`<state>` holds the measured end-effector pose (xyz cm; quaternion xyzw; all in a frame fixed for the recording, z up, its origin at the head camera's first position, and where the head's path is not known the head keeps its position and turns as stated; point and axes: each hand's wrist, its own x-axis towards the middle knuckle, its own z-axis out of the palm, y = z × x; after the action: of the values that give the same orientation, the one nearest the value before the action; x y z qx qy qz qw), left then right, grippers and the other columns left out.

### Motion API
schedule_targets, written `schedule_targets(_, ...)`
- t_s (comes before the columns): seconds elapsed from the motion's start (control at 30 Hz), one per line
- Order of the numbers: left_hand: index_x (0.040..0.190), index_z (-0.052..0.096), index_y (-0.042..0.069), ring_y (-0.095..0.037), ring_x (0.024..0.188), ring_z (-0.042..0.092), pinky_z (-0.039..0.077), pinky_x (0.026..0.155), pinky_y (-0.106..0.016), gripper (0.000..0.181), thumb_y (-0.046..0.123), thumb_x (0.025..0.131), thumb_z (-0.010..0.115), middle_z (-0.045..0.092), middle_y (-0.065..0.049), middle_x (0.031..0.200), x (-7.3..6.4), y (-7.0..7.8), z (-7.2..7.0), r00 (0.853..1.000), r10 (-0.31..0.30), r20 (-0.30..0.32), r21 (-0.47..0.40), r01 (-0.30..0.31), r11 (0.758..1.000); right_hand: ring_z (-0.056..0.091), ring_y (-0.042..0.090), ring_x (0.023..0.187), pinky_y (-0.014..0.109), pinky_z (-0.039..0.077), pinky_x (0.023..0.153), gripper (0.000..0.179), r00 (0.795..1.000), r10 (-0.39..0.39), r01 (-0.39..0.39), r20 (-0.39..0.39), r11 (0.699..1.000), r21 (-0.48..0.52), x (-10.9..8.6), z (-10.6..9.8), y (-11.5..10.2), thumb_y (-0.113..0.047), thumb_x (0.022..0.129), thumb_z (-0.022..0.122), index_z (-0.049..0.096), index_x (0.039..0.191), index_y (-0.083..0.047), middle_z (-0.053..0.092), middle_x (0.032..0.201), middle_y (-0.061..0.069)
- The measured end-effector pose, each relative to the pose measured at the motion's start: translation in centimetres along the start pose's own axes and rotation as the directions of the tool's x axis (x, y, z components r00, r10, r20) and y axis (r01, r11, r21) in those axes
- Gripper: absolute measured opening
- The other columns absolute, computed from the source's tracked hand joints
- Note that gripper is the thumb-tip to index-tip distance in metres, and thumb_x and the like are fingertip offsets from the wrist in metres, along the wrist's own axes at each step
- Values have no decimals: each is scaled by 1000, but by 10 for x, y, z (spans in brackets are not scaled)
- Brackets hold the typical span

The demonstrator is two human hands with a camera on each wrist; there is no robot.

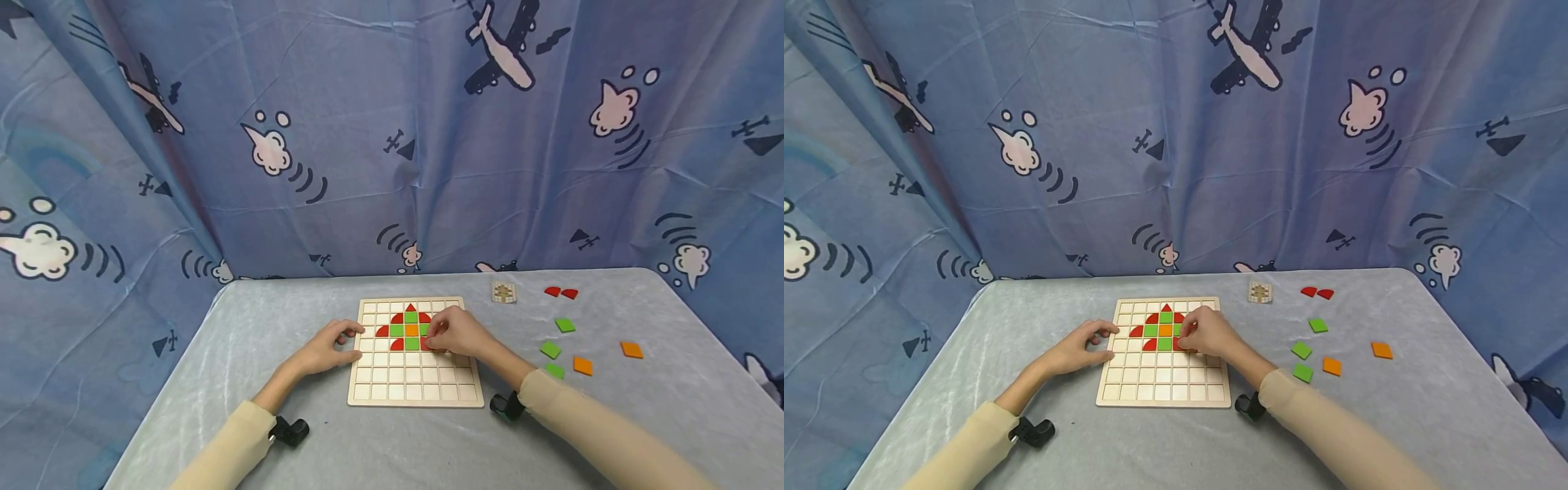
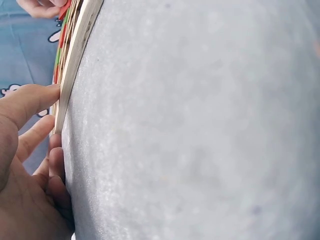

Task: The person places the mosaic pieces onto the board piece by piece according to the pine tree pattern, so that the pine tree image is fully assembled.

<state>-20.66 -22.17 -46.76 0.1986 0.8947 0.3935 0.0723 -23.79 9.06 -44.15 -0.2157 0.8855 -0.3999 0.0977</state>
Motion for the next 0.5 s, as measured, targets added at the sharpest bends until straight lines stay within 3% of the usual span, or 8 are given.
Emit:
schedule_targets(0.27,133,60,7,-25,102,50,42,90,-46,44,14,93,77,53,-10,120,0,1,0,1000,3,3,-2,-3,1000,56,15,58,31,48,55,16,1000,21,-21,-3,1000,-19,0,1,0,-1,84,80,72,73,-9,61,66,0)
schedule_targets(0.5,133,60,7,-26,103,50,42,91,-47,44,14,93,77,53,-11,121,0,0,0,1000,-8,4,-8,8,1000,54,14,56,31,46,56,17,999,-29,28,-15,998,-52,0,1,0,0,83,78,71,70,-9,60,62,-2)
